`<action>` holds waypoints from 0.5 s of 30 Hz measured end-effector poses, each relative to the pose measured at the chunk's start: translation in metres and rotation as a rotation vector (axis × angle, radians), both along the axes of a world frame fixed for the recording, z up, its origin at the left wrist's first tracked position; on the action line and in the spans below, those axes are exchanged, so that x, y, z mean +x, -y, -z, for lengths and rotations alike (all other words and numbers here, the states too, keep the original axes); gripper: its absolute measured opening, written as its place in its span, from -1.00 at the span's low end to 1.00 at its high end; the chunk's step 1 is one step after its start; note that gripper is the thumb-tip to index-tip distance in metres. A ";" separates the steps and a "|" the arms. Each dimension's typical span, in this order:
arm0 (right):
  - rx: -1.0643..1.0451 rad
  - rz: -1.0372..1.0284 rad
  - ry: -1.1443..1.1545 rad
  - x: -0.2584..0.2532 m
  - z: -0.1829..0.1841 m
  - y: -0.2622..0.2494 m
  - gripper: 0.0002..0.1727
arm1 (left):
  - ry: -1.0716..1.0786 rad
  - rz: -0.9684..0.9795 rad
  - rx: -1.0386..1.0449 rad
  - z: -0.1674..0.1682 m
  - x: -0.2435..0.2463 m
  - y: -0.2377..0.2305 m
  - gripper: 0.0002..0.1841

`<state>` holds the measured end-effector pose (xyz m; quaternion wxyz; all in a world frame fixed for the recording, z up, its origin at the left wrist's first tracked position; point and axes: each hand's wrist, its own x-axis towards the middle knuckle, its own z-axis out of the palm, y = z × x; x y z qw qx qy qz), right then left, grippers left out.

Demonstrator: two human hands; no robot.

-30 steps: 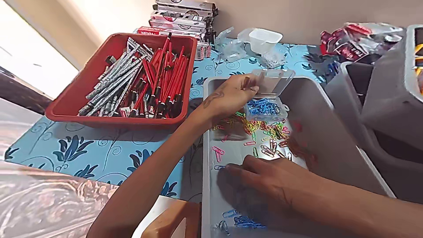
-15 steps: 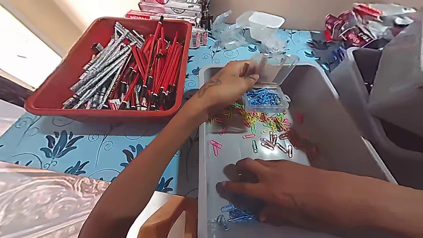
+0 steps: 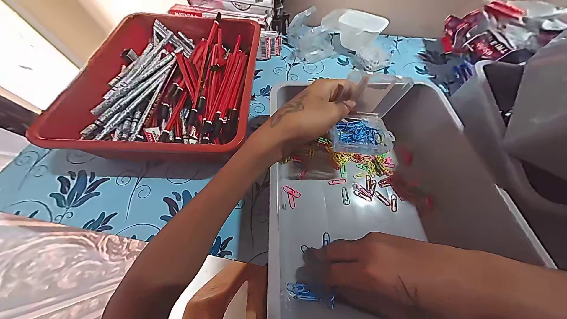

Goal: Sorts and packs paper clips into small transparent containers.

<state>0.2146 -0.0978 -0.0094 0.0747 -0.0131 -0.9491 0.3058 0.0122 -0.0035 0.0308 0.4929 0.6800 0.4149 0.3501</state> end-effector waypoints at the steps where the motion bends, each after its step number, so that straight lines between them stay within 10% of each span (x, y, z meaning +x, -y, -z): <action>1: -0.023 0.004 0.012 0.001 -0.003 -0.001 -0.83 | -0.003 0.007 0.000 0.000 0.000 0.000 -0.78; 15: 0.399 0.689 0.012 0.010 -0.081 -0.076 -0.77 | 0.014 0.085 -0.029 0.002 -0.003 -0.001 -0.78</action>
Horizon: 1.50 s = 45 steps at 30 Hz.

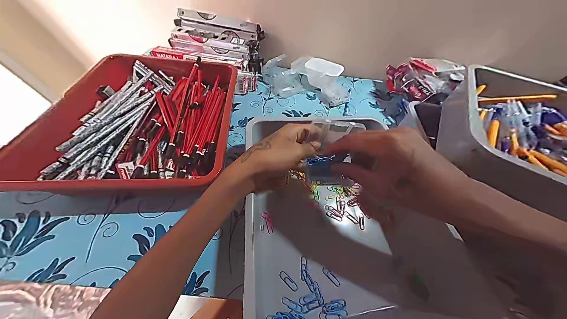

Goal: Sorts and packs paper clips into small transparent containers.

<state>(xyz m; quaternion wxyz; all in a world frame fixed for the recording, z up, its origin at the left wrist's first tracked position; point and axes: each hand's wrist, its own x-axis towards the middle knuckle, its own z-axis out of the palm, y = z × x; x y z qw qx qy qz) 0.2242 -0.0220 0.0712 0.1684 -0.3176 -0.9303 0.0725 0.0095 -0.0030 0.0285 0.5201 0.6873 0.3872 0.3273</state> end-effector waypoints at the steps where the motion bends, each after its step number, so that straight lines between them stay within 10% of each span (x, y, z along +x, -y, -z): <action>1: -0.011 0.020 0.001 0.001 0.001 -0.002 -0.73 | 0.000 0.009 0.006 0.000 -0.001 -0.001 -0.75; 13: 0.063 -0.186 0.004 0.010 0.010 0.035 -0.77 | 0.113 -0.077 -0.042 0.000 0.001 -0.003 -0.76; 18: -0.303 -0.346 0.342 0.003 0.046 0.071 -0.19 | 0.092 -0.154 -0.071 -0.006 0.004 0.001 -0.81; 23: -0.400 -0.413 0.064 -0.013 0.074 0.080 -0.58 | 0.081 -0.163 -0.101 -0.008 0.005 0.003 -0.82; 29: -0.562 -0.428 0.143 -0.032 0.065 0.088 -0.33 | 0.029 -0.143 -0.066 -0.007 0.002 0.000 -0.77; 36: -0.266 -0.484 0.038 -0.041 0.085 0.094 -0.76 | 0.039 -0.149 -0.081 -0.008 0.003 0.000 -0.76; 45: -0.474 -0.621 0.013 -0.028 0.078 0.081 -0.88 | -0.026 -0.120 -0.046 -0.008 0.002 0.001 -0.73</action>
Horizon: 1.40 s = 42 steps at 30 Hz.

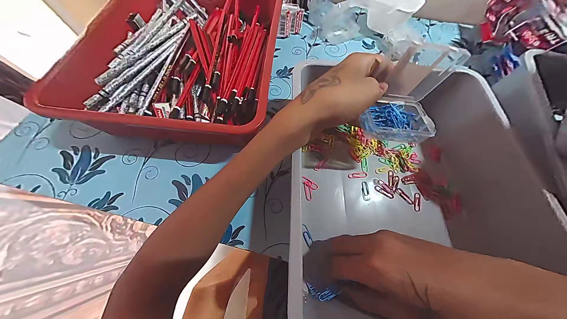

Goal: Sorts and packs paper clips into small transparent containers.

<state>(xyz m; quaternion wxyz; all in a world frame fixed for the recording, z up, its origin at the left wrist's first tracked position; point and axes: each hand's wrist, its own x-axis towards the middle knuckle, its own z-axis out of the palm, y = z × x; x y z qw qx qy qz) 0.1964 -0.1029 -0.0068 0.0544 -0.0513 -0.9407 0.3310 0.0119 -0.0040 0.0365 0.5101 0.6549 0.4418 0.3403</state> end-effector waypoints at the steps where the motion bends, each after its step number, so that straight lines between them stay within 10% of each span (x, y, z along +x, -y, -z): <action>1: -0.029 0.010 0.016 0.003 -0.004 -0.002 -0.88 | 0.000 0.009 0.004 0.001 0.000 0.000 -0.73; 12: 0.245 0.555 0.011 0.026 -0.097 -0.072 -0.83 | 0.026 0.056 0.065 0.010 -0.001 -0.005 -0.81; 18: 0.267 0.614 -0.043 0.024 -0.076 -0.096 -0.76 | 0.040 0.062 0.049 0.010 -0.002 -0.004 -0.76; 32: 0.604 0.558 -0.262 0.036 -0.066 -0.060 -0.72 | 0.076 0.049 0.021 0.008 -0.003 -0.007 -0.75; 35: 0.496 0.236 -0.023 0.036 -0.053 -0.036 -0.69 | 0.046 0.006 0.012 0.006 -0.002 -0.002 -0.77; 39: 0.251 0.067 0.282 0.029 -0.032 -0.015 -0.16 | 0.080 -0.019 -0.027 0.002 -0.002 -0.002 -0.76; 42: 0.138 0.112 0.149 0.021 -0.009 -0.008 -0.46 | 0.075 -0.037 -0.016 0.001 0.001 -0.001 -0.79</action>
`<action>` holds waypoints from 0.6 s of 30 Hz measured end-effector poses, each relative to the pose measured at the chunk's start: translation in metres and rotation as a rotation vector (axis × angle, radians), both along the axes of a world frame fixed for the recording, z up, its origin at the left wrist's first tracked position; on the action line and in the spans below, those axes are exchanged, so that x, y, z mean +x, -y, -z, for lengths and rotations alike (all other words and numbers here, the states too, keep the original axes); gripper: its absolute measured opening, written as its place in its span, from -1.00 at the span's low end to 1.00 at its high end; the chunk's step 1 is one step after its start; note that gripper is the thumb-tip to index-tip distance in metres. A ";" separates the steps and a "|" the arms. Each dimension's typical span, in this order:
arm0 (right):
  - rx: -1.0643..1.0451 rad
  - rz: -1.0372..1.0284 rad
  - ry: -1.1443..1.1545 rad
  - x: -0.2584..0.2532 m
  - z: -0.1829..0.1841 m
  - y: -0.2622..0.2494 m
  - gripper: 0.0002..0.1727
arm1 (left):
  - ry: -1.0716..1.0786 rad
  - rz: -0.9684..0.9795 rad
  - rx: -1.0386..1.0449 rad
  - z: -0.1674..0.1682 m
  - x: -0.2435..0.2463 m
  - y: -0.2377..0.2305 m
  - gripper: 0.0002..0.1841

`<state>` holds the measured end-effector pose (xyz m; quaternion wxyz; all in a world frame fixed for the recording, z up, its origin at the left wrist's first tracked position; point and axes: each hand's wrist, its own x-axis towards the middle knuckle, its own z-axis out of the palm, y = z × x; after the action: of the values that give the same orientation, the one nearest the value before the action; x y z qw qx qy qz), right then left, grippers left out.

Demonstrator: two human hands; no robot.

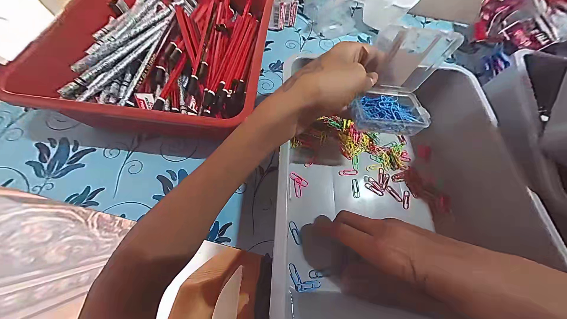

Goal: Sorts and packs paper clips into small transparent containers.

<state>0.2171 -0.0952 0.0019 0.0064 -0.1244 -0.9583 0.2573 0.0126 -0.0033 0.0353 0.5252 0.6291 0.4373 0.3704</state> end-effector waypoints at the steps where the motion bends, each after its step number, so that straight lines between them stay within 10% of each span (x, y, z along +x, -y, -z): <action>1: -0.007 0.020 -0.082 -0.005 0.007 0.003 -0.60 | -0.015 0.004 -0.001 -0.001 0.000 0.000 -0.79; 7: -0.034 0.037 -0.075 -0.018 0.007 0.013 -0.35 | 0.011 0.027 -0.031 -0.001 -0.001 0.000 -0.75; 13: 0.088 0.029 -0.183 -0.031 0.019 0.019 -0.80 | -0.001 0.034 -0.030 -0.001 0.000 -0.001 -0.76; 18: 0.136 -0.077 -0.241 -0.033 0.023 0.017 -0.79 | -0.032 0.052 -0.016 -0.002 0.000 0.001 -0.79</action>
<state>0.1840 -0.1126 -0.0208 0.1200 -0.0552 -0.9699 0.2048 0.0125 -0.0044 0.0371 0.5324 0.6420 0.4321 0.3430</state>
